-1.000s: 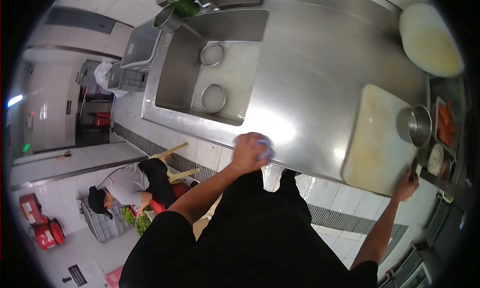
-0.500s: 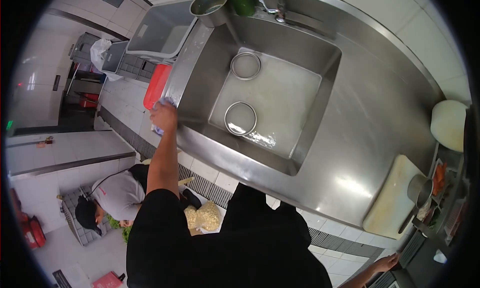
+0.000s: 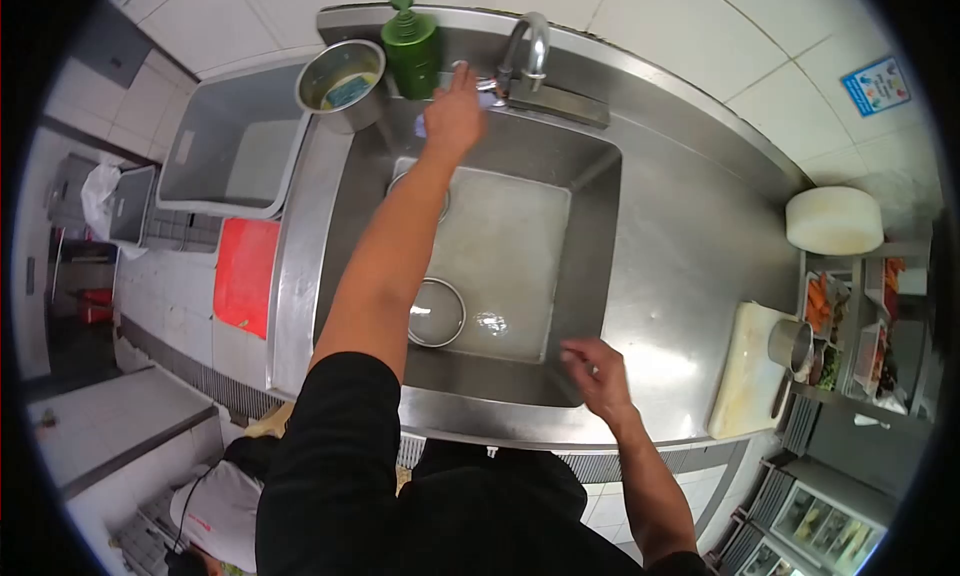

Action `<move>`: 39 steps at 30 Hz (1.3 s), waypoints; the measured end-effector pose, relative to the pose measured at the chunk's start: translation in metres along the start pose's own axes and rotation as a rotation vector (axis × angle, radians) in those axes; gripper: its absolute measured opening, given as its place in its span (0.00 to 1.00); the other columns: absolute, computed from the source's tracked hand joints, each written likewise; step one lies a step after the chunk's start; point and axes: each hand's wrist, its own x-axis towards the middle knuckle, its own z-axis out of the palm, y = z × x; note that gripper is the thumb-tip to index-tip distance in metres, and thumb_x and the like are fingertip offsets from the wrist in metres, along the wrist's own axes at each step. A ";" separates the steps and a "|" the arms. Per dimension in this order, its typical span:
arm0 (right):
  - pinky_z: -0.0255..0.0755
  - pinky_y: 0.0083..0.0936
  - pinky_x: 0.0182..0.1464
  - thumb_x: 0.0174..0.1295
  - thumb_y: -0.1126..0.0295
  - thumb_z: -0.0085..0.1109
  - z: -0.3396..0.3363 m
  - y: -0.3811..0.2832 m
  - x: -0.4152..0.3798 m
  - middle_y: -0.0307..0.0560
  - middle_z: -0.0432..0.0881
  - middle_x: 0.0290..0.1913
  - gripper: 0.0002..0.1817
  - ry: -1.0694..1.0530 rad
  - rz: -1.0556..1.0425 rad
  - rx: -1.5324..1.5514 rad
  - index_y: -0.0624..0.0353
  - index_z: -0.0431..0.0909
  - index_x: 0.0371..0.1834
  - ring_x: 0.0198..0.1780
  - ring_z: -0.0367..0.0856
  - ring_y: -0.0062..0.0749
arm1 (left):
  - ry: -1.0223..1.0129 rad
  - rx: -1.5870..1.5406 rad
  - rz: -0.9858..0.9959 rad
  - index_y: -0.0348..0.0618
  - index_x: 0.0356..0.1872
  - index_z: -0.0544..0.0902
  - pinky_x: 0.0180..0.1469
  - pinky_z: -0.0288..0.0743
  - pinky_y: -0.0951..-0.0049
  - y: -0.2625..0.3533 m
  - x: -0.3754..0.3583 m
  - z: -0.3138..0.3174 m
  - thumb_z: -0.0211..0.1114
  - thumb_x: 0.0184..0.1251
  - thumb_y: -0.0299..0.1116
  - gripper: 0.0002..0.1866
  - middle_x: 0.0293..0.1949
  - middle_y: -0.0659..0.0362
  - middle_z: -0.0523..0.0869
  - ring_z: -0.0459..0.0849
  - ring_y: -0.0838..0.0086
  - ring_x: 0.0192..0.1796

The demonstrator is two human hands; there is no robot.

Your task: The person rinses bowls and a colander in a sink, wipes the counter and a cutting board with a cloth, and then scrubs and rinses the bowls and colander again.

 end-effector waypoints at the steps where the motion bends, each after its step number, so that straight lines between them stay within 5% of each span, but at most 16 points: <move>1: 0.77 0.26 0.38 0.64 0.70 0.63 0.008 -0.014 0.012 0.50 0.84 0.38 0.09 -0.021 -0.045 -0.027 0.60 0.83 0.45 0.37 0.84 0.36 | -0.005 -0.018 0.014 0.47 0.67 0.71 0.52 0.80 0.55 -0.006 0.017 0.001 0.65 0.56 0.37 0.33 0.69 0.52 0.71 0.83 0.52 0.53; 3: 0.77 0.29 0.39 0.65 0.66 0.62 0.014 -0.030 0.039 0.52 0.84 0.39 0.10 -0.072 -0.056 -0.060 0.60 0.82 0.44 0.37 0.84 0.41 | -0.554 -0.229 -0.240 0.43 0.60 0.77 0.53 0.80 0.58 -0.020 0.042 -0.006 0.66 0.54 0.40 0.29 0.59 0.51 0.82 0.84 0.53 0.52; 4: 0.76 0.29 0.40 0.67 0.65 0.60 0.019 -0.030 0.052 0.51 0.84 0.38 0.11 -0.043 0.011 -0.028 0.60 0.82 0.45 0.37 0.84 0.38 | -0.422 -0.255 -0.224 0.40 0.51 0.83 0.52 0.79 0.58 -0.024 0.043 0.007 0.68 0.53 0.44 0.25 0.48 0.48 0.87 0.85 0.53 0.51; 7: 0.76 0.28 0.43 0.70 0.62 0.55 0.028 -0.040 0.115 0.47 0.85 0.38 0.14 0.050 0.202 0.123 0.62 0.82 0.45 0.39 0.84 0.29 | -0.244 -0.411 -0.257 0.40 0.44 0.85 0.50 0.80 0.60 -0.013 -0.010 0.016 0.70 0.53 0.44 0.21 0.43 0.49 0.88 0.87 0.57 0.46; 9: 0.76 0.26 0.43 0.70 0.62 0.54 0.041 -0.037 0.174 0.47 0.85 0.37 0.16 0.079 0.188 0.331 0.66 0.82 0.44 0.39 0.83 0.27 | -0.567 -0.997 -0.368 0.41 0.46 0.84 0.47 0.79 0.65 -0.012 -0.049 0.049 0.71 0.55 0.38 0.18 0.41 0.53 0.88 0.86 0.66 0.44; 11: 0.77 0.24 0.49 0.71 0.66 0.52 0.055 -0.040 0.229 0.51 0.85 0.43 0.16 0.050 0.261 0.912 0.72 0.80 0.49 0.41 0.83 0.32 | -0.691 -1.267 -0.429 0.41 0.48 0.83 0.47 0.78 0.70 0.003 -0.082 0.043 0.68 0.60 0.32 0.15 0.42 0.58 0.87 0.84 0.72 0.42; 14: 0.78 0.26 0.50 0.67 0.72 0.52 0.061 -0.027 0.283 0.56 0.84 0.47 0.16 -0.080 0.290 1.023 0.73 0.77 0.52 0.46 0.84 0.38 | -0.480 -1.197 -0.137 0.43 0.52 0.81 0.50 0.77 0.70 0.009 -0.108 0.031 0.64 0.65 0.31 0.15 0.45 0.58 0.86 0.84 0.73 0.45; 15: 0.78 0.27 0.51 0.64 0.73 0.54 0.061 -0.020 0.294 0.56 0.84 0.48 0.17 -0.113 0.209 0.927 0.72 0.78 0.52 0.47 0.84 0.39 | -0.482 -1.201 -0.134 0.43 0.52 0.81 0.50 0.77 0.70 0.009 -0.105 0.023 0.64 0.65 0.31 0.15 0.45 0.58 0.86 0.84 0.73 0.45; 17: 0.78 0.29 0.51 0.61 0.73 0.56 0.060 -0.022 0.295 0.57 0.84 0.49 0.18 -0.149 0.127 0.826 0.71 0.78 0.53 0.47 0.84 0.40 | -0.826 -1.423 -0.530 0.46 0.61 0.74 0.56 0.74 0.72 0.003 -0.097 0.002 0.60 0.70 0.30 0.19 0.53 0.62 0.82 0.80 0.77 0.54; 19: 0.76 0.33 0.52 0.56 0.70 0.61 0.057 -0.029 0.283 0.57 0.85 0.47 0.20 0.183 -0.009 -0.140 0.67 0.79 0.52 0.47 0.85 0.44 | -0.805 -1.645 -0.561 0.46 0.62 0.74 0.57 0.74 0.71 -0.014 -0.097 -0.005 0.60 0.71 0.32 0.19 0.53 0.62 0.82 0.80 0.75 0.55; 20: 0.76 0.33 0.52 0.56 0.70 0.61 0.059 -0.030 0.278 0.57 0.85 0.47 0.20 0.183 -0.014 -0.140 0.67 0.79 0.52 0.47 0.85 0.44 | -0.791 -1.861 -0.589 0.46 0.62 0.73 0.58 0.74 0.71 -0.019 -0.098 -0.008 0.61 0.72 0.33 0.19 0.53 0.62 0.83 0.81 0.74 0.55; 22: 0.76 0.46 0.51 0.55 0.65 0.60 0.066 -0.023 0.271 0.68 0.83 0.44 0.18 -0.100 0.102 -0.166 0.59 0.83 0.48 0.50 0.82 0.60 | -0.703 -1.859 -0.546 0.44 0.60 0.75 0.55 0.75 0.71 -0.016 -0.095 -0.025 0.61 0.70 0.32 0.19 0.49 0.61 0.84 0.82 0.75 0.51; 26: 0.75 0.48 0.52 0.58 0.60 0.61 0.080 -0.033 0.276 0.68 0.83 0.43 0.19 0.023 0.031 -0.179 0.61 0.82 0.47 0.49 0.82 0.62 | -0.497 -1.554 -0.339 0.41 0.57 0.78 0.50 0.77 0.73 -0.048 -0.089 -0.014 0.61 0.69 0.30 0.17 0.44 0.61 0.85 0.83 0.77 0.44; 32: 0.75 0.50 0.51 0.64 0.54 0.55 0.073 -0.048 0.288 0.67 0.83 0.41 0.21 -0.015 -0.038 -0.411 0.61 0.81 0.46 0.46 0.82 0.65 | -0.417 -1.386 -0.497 0.38 0.46 0.83 0.41 0.75 0.77 -0.077 -0.088 -0.026 0.59 0.71 0.33 0.11 0.36 0.64 0.86 0.82 0.80 0.36; 36: 0.76 0.47 0.46 0.63 0.54 0.55 0.069 -0.056 0.291 0.63 0.84 0.36 0.18 0.091 -0.059 -0.305 0.59 0.84 0.39 0.40 0.83 0.64 | -0.560 -1.486 -0.517 0.42 0.47 0.83 0.41 0.74 0.78 -0.045 -0.088 -0.052 0.58 0.72 0.37 0.12 0.38 0.66 0.86 0.82 0.82 0.37; 39: 0.78 0.42 0.41 0.61 0.58 0.57 0.063 -0.070 0.295 0.59 0.85 0.31 0.16 0.063 0.023 -0.069 0.58 0.86 0.34 0.34 0.84 0.58 | -0.811 -1.246 -0.366 0.42 0.47 0.84 0.41 0.74 0.77 -0.032 -0.084 -0.038 0.61 0.71 0.37 0.12 0.37 0.66 0.85 0.81 0.81 0.36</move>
